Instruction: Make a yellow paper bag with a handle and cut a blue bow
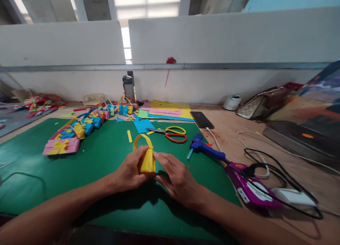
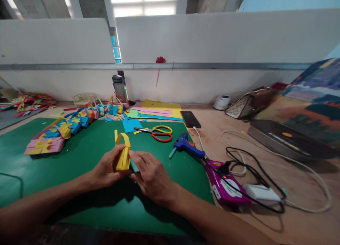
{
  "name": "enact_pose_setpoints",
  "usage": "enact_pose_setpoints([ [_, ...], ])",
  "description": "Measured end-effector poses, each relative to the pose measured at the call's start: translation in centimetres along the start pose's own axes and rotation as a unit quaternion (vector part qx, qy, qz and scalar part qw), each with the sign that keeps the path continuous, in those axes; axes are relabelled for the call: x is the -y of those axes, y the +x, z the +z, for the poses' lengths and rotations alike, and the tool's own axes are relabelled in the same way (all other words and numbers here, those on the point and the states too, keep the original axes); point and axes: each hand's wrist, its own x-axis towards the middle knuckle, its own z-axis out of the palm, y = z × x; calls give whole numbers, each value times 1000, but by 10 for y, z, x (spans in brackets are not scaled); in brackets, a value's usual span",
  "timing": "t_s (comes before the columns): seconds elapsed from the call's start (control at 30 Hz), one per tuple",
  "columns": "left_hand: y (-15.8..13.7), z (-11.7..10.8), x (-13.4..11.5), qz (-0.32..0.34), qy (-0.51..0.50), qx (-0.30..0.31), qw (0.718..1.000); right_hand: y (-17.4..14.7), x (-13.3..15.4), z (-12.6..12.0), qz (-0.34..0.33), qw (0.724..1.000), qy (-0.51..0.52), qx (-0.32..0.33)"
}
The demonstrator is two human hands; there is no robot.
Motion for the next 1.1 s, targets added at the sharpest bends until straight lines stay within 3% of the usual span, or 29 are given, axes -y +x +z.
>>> enact_pose_setpoints([
  [1.1, 1, -1, -1, -13, 0, 30, 999, -3, 1, 0, 13, 1000, 14, 3],
])
